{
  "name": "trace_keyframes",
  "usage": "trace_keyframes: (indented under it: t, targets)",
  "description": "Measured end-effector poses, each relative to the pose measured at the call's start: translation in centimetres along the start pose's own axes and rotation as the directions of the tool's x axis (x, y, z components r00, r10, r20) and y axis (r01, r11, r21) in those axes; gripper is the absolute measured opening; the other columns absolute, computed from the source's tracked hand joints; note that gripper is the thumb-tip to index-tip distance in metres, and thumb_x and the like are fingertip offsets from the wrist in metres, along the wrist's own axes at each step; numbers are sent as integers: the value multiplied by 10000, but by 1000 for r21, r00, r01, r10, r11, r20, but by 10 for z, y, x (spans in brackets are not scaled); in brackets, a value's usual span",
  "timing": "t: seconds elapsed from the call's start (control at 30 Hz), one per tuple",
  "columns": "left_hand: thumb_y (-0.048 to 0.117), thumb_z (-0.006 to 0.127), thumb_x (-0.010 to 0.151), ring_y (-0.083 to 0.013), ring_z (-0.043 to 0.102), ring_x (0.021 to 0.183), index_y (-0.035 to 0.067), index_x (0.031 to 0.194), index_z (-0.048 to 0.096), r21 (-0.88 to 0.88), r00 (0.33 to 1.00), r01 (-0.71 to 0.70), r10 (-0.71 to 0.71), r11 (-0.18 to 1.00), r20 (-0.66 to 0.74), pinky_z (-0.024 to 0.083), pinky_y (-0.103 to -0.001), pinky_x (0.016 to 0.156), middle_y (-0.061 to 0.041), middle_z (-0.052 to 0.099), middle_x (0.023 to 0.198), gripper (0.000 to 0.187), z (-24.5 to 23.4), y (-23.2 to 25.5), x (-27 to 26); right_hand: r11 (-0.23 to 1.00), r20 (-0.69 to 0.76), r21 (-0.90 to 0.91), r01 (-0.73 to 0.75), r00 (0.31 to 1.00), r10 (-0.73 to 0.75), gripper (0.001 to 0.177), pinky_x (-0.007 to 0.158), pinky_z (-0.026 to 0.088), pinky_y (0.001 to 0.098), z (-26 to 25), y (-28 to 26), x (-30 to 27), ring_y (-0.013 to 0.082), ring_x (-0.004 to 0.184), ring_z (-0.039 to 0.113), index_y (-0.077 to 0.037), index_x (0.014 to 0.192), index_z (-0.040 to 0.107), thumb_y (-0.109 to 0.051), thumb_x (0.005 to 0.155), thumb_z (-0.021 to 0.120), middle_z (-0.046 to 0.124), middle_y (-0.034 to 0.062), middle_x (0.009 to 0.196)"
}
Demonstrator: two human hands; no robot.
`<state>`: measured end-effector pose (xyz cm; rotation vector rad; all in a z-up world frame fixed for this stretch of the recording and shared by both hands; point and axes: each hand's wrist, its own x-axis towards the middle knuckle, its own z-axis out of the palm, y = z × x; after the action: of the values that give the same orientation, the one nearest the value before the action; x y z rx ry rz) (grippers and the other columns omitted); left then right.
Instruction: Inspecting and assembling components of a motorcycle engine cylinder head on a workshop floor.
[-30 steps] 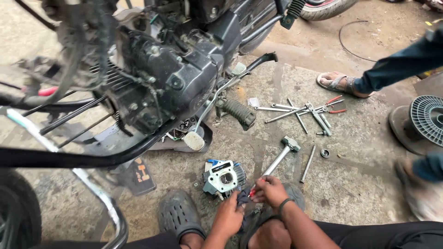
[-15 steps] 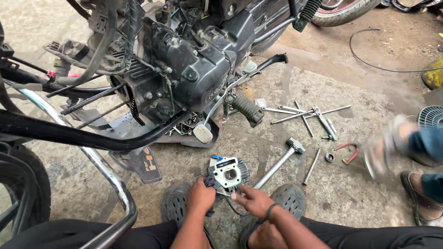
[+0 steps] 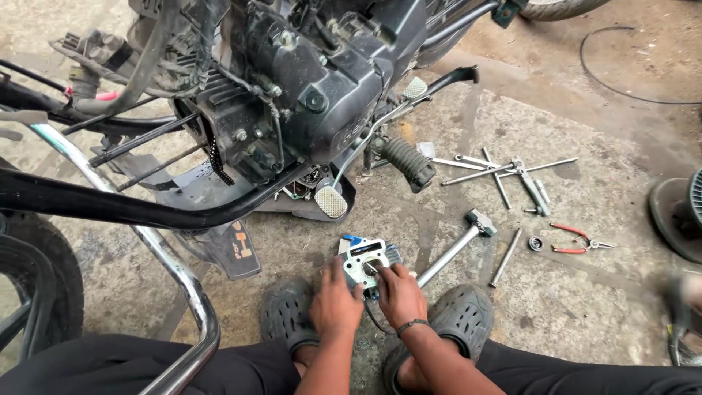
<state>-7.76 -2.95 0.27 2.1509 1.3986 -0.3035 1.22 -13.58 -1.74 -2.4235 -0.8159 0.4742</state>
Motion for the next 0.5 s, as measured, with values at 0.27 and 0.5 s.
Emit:
trace_keyframes:
  t: [0.27, 0.5]
  targets:
    - [506, 667, 925, -360, 712, 1043, 265, 1638, 48, 58, 970, -43, 28, 997, 240, 631, -462, 794, -89, 189, 1691, 974, -11, 13, -11, 994, -59, -65, 87, 994, -91, 218, 764, 545, 465, -4, 1, 9, 324, 962, 634, -196, 1047, 773, -159, 857, 673, 676, 45, 948]
    - [435, 697, 906, -370, 729, 988, 171, 1617, 53, 0, 980, -34, 33, 999, 195, 622, -478, 755, -64, 146, 1715, 995, -2, 11, -8, 992, -79, -41, 115, 990, -118, 189, 780, 544, 457, 10, 6, 4, 317, 956, 643, -191, 1022, 769, -157, 860, 676, 680, 41, 954]
